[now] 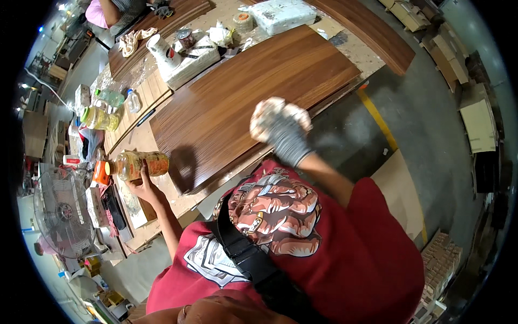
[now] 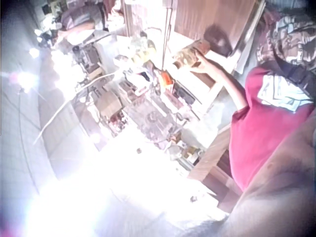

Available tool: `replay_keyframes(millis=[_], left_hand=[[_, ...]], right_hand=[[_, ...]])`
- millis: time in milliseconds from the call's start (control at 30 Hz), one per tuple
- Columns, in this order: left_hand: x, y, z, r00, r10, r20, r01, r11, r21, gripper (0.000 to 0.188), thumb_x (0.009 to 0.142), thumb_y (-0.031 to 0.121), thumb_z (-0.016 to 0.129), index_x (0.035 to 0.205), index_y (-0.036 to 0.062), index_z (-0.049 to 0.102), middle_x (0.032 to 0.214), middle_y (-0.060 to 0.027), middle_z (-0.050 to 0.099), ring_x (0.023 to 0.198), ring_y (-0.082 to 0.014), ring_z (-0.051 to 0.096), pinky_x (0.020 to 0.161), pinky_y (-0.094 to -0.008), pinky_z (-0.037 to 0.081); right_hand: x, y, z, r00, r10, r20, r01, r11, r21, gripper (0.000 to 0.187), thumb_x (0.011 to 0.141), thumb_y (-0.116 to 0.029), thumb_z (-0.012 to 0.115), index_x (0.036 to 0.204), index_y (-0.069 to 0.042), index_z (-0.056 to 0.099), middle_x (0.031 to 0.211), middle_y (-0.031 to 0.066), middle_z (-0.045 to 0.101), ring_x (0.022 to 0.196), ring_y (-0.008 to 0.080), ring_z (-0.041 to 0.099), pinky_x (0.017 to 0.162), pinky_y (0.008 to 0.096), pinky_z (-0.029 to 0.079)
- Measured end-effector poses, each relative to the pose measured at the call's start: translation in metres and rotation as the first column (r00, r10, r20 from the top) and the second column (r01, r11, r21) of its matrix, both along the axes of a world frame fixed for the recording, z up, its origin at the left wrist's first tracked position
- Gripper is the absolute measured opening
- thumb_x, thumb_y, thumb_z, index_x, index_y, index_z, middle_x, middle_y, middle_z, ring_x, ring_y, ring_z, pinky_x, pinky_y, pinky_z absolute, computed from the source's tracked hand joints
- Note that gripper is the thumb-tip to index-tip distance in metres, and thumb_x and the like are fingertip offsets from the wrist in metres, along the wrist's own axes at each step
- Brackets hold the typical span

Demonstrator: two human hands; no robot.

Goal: The person applies a liquid from a bottle onto a cloth and wipes a wooden panel. They repeatedly rub the surface, turn the panel over to clean the other side, and wipe the edges.

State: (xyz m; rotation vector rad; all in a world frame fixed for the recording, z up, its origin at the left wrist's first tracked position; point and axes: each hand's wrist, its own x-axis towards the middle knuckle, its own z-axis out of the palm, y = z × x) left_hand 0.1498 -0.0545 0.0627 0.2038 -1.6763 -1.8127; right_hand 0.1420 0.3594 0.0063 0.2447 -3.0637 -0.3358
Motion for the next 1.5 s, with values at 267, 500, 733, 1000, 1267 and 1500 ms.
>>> replay_keyframes(millis=[267, 500, 733, 1000, 1267, 1500], left_hand=[[0.014, 0.043, 0.028, 0.981, -0.163, 0.106, 0.159, 0.986, 0.045, 0.074, 0.086, -0.007, 0.07, 0.15, 0.0002, 0.033, 0.138, -0.0164, 0.052, 0.123, -0.0253, 0.057, 0.104, -0.0413, 0.051], [0.025, 0.061, 0.0, 0.95, -0.23, 0.21, 0.237, 0.972, -0.006, 0.077, 0.08, 0.007, 0.082, 0.145, -0.0005, 0.041, 0.13, -0.0156, 0.058, 0.117, -0.0249, 0.06, 0.104, -0.0404, 0.046], [0.047, 0.055, -0.019, 0.95, -0.25, 0.187, 0.224, 0.963, 0.149, 0.077, 0.08, 0.007, 0.082, 0.144, 0.0013, 0.039, 0.132, -0.0135, 0.055, 0.121, -0.024, 0.056, 0.106, -0.0388, 0.043], [0.062, 0.049, 0.016, 0.981, -0.131, 0.145, 0.113, 0.986, 0.125, 0.07, 0.084, 0.007, 0.074, 0.145, -0.0008, 0.04, 0.132, -0.0155, 0.056, 0.12, -0.0258, 0.057, 0.107, -0.0407, 0.043], [0.106, 0.029, -0.006, 0.982, 0.005, 0.187, -0.018, 0.997, 0.069, 0.071, 0.082, 0.002, 0.074, 0.145, 0.0014, 0.04, 0.133, -0.0127, 0.055, 0.121, -0.0242, 0.056, 0.108, -0.0401, 0.041], [0.137, 0.019, -0.023, 0.968, 0.035, 0.249, -0.047, 0.998, 0.045, 0.072, 0.074, 0.0, 0.082, 0.138, 0.0005, 0.048, 0.131, -0.0103, 0.057, 0.12, -0.0201, 0.056, 0.106, -0.0374, 0.044]], right_hand=[[0.02, 0.099, 0.059, 0.977, 0.094, -0.192, -0.091, 0.995, 0.027, 0.043, 0.087, -0.02, 0.055, 0.128, -0.007, 0.056, 0.134, 0.0131, 0.054, 0.131, 0.0282, 0.047, 0.11, 0.0419, 0.039], [-0.013, 0.347, 0.047, 0.836, -0.269, -0.478, 0.349, 0.933, 0.087, 0.025, 0.088, -0.027, 0.052, 0.105, -0.012, 0.061, 0.118, 0.0066, 0.058, 0.112, 0.0209, 0.056, 0.103, 0.0427, 0.041], [-0.031, 0.037, 0.131, 0.98, -0.141, 0.138, 0.093, 0.947, 0.309, 0.01, 0.062, -0.034, 0.066, 0.06, -0.025, 0.062, 0.068, -0.0019, 0.063, 0.073, 0.0152, 0.064, 0.075, 0.0335, 0.047], [-0.021, -0.047, 0.076, 0.922, 0.358, -0.148, -0.387, 0.869, -0.308, 0.049, 0.097, -0.055, 0.046, 0.132, -0.026, 0.065, 0.143, 0.0147, 0.052, 0.13, 0.0343, 0.045, 0.113, 0.0523, 0.029], [-0.104, -0.02, 0.047, 0.977, 0.21, 0.028, -0.199, 0.957, -0.213, 0.053, 0.103, -0.034, 0.038, 0.151, -0.012, 0.043, 0.162, 0.0227, 0.025, 0.15, 0.0407, 0.021, 0.123, 0.0508, 0.016], [-0.011, -0.149, 0.055, 0.665, 0.736, -0.129, -0.64, 0.472, -0.606, 0.03, 0.094, -0.011, 0.051, 0.12, -0.008, 0.064, 0.124, 0.0172, 0.06, 0.116, 0.035, 0.057, 0.104, 0.0423, 0.044]])
